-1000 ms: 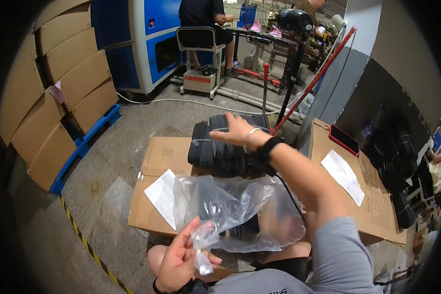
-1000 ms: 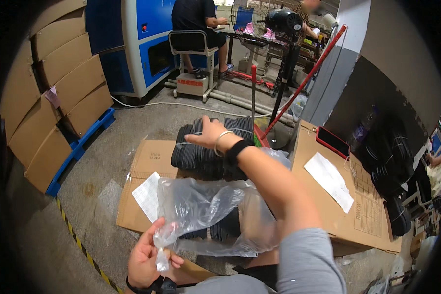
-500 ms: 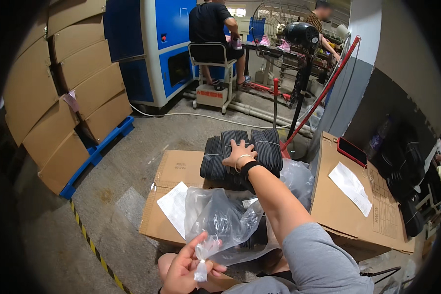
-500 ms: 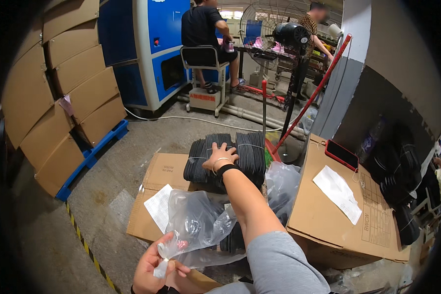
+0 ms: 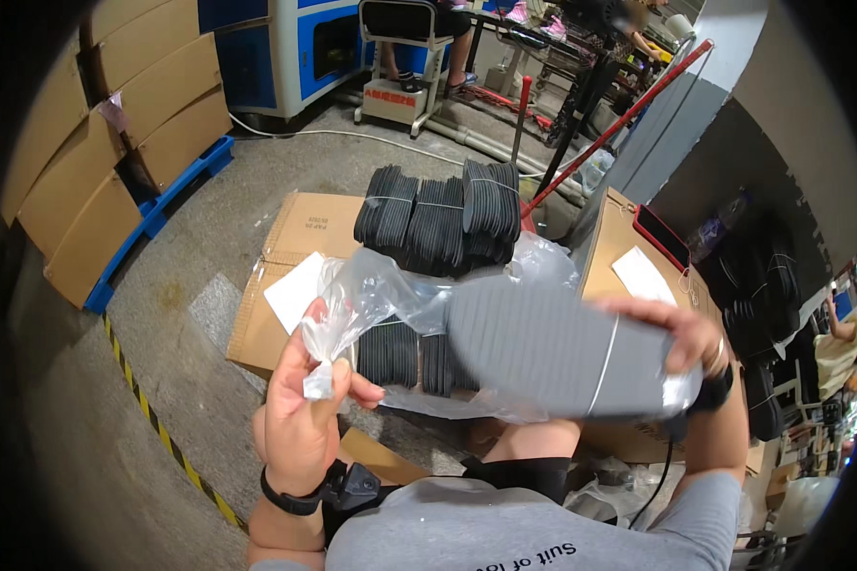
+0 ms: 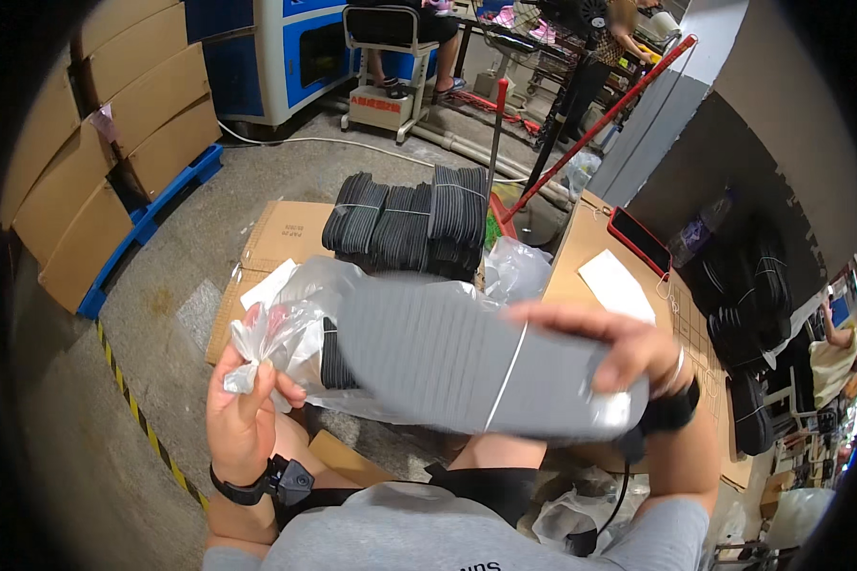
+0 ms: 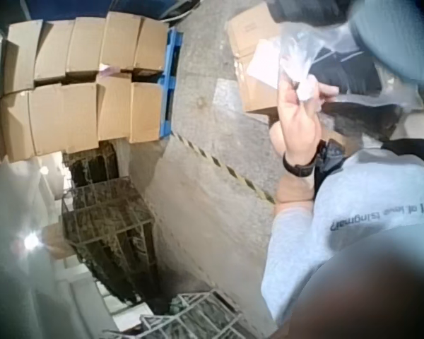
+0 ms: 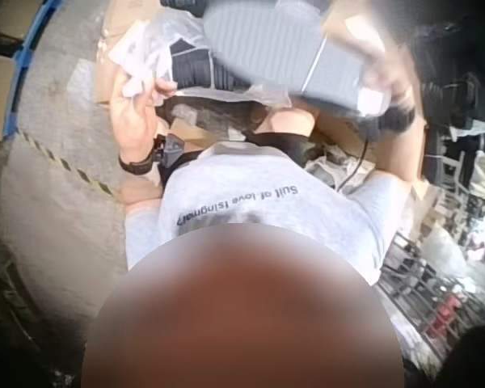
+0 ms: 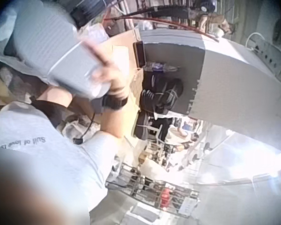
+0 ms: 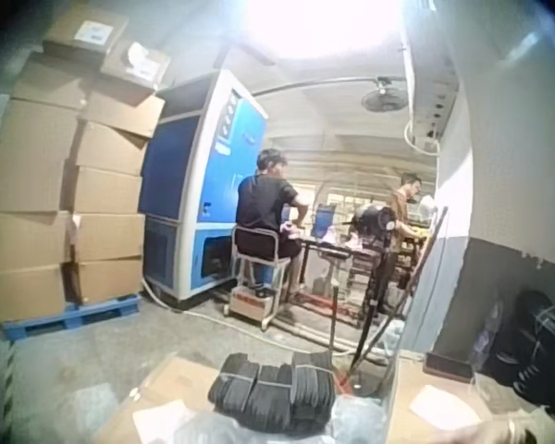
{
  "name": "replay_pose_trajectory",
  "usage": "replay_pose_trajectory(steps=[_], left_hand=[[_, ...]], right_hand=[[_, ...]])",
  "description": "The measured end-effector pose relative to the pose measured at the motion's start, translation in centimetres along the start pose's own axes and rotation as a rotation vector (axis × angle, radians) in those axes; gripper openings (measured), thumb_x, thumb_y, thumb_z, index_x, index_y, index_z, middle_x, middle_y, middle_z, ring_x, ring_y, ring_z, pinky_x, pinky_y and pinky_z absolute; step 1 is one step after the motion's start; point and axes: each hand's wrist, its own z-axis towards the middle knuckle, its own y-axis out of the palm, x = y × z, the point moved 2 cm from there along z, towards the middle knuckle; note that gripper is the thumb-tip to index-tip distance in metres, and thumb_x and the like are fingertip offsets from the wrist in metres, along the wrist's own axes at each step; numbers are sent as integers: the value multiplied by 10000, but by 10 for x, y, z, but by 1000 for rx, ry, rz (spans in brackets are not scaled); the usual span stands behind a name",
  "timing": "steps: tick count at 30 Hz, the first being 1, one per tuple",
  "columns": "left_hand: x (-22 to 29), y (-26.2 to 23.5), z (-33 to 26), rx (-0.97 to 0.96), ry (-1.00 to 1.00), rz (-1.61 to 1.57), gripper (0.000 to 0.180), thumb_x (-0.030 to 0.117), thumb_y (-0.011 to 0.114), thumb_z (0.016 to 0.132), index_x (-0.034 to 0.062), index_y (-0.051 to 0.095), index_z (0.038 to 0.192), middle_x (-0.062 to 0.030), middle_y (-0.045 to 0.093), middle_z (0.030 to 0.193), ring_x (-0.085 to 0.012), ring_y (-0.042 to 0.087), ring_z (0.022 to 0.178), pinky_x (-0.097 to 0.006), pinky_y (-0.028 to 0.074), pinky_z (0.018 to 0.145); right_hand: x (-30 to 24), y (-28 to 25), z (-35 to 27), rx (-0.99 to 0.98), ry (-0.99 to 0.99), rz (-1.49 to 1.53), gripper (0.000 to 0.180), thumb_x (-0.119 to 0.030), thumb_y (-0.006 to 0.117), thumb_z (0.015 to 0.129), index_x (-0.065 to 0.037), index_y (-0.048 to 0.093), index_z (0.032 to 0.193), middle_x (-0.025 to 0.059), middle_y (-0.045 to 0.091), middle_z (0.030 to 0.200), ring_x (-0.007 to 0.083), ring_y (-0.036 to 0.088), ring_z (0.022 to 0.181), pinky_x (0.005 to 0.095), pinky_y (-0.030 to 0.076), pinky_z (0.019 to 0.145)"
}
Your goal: Group, count, and place shoe insoles into plastic bags for packaging in a factory setting.
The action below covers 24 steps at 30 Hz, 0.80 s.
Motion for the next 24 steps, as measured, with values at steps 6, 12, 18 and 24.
replay_pose_trajectory(steps=[6,12,18,24], left_hand=[[-1,14,-16,-74,20,67,603,-12,477,826,-29,214,1369,-155,498,1212,-125,566,613,-247,492,599],[-3,10,-23,-20,18,135,593,-14,477,824,-54,219,1356,-181,441,1288,-143,576,614,-255,501,593],[14,-3,-22,39,30,152,656,129,571,827,-91,224,1338,-232,437,1274,-132,571,607,-227,474,532],[11,-6,7,38,25,54,701,139,591,803,-109,207,1335,-259,415,1283,-146,579,591,-232,481,523]], right_hand=[[57,32,55,106,296,24,634,-126,587,705,-45,400,1305,133,505,1189,199,478,1099,311,388,929],[101,49,131,-126,-382,-1052,459,-357,603,824,6,556,1101,138,604,896,166,572,866,275,457,763],[-13,-39,184,344,-297,-760,580,-443,628,775,-2,529,1138,201,585,1044,251,584,953,300,458,823],[28,-179,252,1041,575,-1135,1146,-723,619,560,-121,138,1408,284,147,1403,498,172,1277,621,265,945]])
